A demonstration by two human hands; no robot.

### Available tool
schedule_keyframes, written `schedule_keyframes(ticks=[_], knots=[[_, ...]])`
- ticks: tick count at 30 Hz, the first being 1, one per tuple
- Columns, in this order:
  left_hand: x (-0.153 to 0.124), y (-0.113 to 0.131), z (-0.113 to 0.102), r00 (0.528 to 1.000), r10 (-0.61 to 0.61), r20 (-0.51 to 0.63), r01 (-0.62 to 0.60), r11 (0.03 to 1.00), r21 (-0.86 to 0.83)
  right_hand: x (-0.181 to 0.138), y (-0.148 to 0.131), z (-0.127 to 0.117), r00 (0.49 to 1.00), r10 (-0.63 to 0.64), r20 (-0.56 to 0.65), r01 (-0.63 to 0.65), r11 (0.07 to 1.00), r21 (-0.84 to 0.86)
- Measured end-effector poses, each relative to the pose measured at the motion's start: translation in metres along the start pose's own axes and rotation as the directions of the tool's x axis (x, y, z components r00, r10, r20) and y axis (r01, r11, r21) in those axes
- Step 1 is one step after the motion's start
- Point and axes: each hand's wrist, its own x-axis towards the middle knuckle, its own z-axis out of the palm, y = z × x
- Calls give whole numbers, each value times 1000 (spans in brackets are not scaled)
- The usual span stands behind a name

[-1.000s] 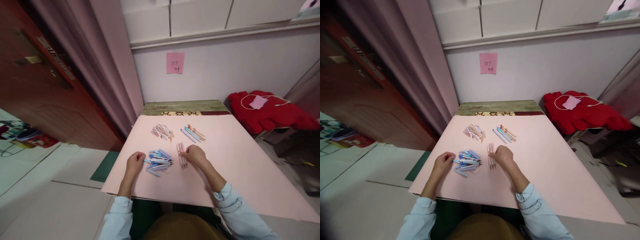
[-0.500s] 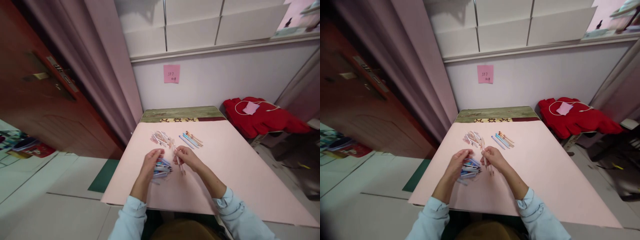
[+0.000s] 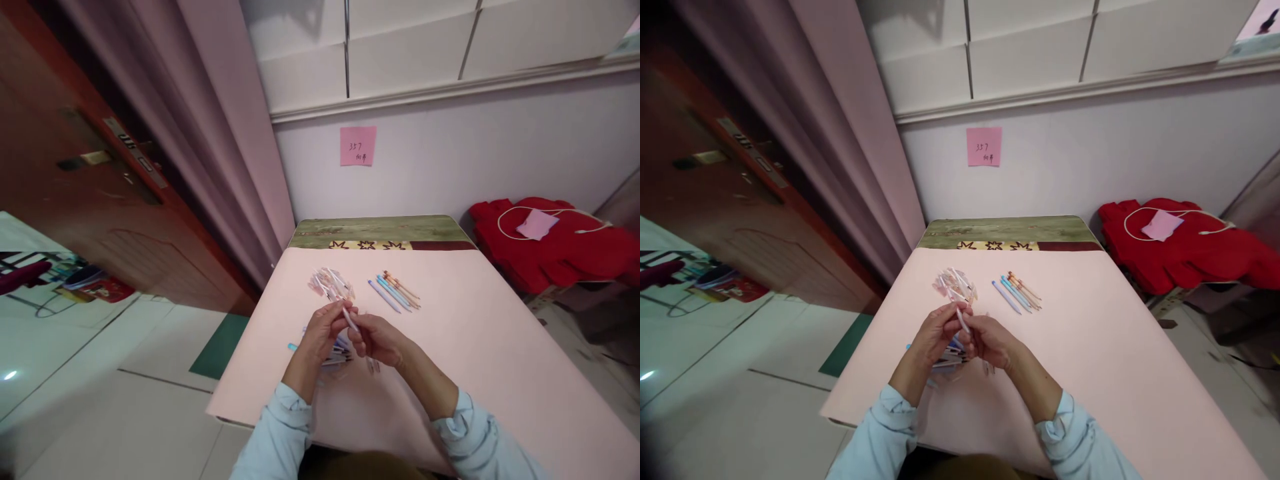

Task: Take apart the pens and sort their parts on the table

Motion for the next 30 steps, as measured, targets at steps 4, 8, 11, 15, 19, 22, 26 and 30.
schedule_keyframes(ticks=[4,8,11,15,19,22,26,30], knots=[[7,-7,-7,987,76,-141,-76,997,5,14,7,3,985,-142,-99,120,973,-199],[16,-10,-10,970,153,-191,-152,988,19,26,6,6,911,-371,-179,251,845,-472],[26,-8,-12,961,162,-223,-172,985,-25,32,-1,7,915,-296,-274,146,877,-457],[35,-3,-17,959,141,-247,-166,982,-85,39,-10,6,947,-126,-295,10,930,-366],[40,3,-16,954,117,-277,-156,980,-125,47,-12,7,879,-341,-334,203,900,-386],[43,7,-14,956,138,-257,-171,979,-109,52,-14,8,882,-278,-380,137,923,-359],[47,8,-13,962,148,-230,-173,981,-93,56,-16,6,907,-209,-365,78,936,-343],[49,7,-13,948,155,-278,-190,976,-104,56,-16,6,867,-353,-352,206,897,-392]])
